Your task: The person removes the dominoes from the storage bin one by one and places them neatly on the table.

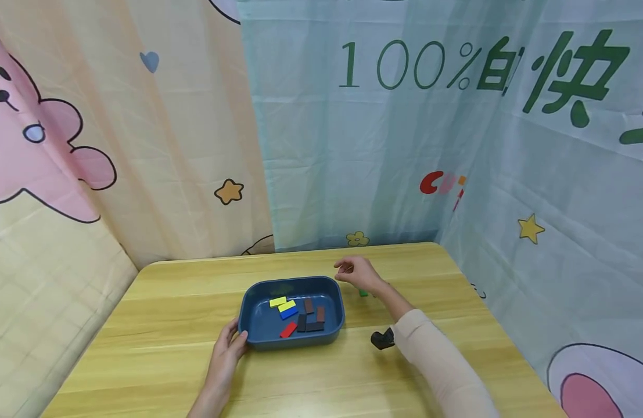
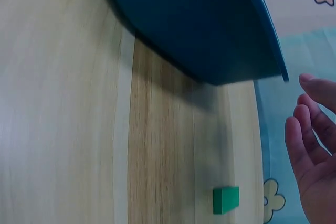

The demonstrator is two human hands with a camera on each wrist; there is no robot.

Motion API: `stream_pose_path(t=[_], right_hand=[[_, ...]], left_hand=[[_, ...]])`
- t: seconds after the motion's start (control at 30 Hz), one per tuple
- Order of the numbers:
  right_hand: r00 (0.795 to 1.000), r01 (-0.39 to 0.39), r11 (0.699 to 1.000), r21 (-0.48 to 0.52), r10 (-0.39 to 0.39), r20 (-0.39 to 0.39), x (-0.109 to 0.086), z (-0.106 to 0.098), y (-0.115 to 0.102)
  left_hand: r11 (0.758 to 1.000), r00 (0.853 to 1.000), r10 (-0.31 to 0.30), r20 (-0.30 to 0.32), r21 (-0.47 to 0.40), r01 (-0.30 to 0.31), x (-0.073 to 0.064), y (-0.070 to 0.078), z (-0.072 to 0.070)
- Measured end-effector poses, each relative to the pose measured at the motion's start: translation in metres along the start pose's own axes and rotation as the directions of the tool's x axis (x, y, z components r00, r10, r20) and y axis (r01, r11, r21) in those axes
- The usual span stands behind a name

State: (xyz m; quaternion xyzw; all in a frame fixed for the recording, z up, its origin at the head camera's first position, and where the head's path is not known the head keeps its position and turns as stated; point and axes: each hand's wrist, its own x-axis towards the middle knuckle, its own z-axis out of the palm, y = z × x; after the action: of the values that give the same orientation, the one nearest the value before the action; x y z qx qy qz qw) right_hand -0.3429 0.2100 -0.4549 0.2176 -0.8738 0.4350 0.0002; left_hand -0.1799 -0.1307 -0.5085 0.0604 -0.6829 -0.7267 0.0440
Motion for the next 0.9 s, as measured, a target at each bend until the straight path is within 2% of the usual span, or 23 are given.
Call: stream_pose_path(t=[0.2, 0.47, 0.77, 0.9], right_hand=[[0.999, 0.023, 1.000, 0.006, -0.023, 0.037, 0.007, 0.010, -0.006], [0.994, 0.090, 0.995, -0.039, -0.087, 0.064, 0.019, 0.016, -0.022], [0.982, 0.148, 0.986, -0.077, -0.137, 0.128, 0.030, 0.022, -0.038], [0.971, 0.191, 0.976, -0.108, -0.172, 0.166, 0.039, 0.026, -0.047]], left_hand=[[1.000, 1.000, -0.004, 0.006, 0.008, 0.004, 0.002, -0.001, 0.001], [1.000, 1.000, -0.010, 0.002, 0.023, 0.010, 0.003, 0.000, -0.001], [0.999, 1.000, -0.025, 0.012, 0.036, 0.025, 0.005, -0.002, -0.002], [0.999, 1.000, -0.017, 0.013, 0.030, 0.017, 0.005, -0.002, -0.001]])
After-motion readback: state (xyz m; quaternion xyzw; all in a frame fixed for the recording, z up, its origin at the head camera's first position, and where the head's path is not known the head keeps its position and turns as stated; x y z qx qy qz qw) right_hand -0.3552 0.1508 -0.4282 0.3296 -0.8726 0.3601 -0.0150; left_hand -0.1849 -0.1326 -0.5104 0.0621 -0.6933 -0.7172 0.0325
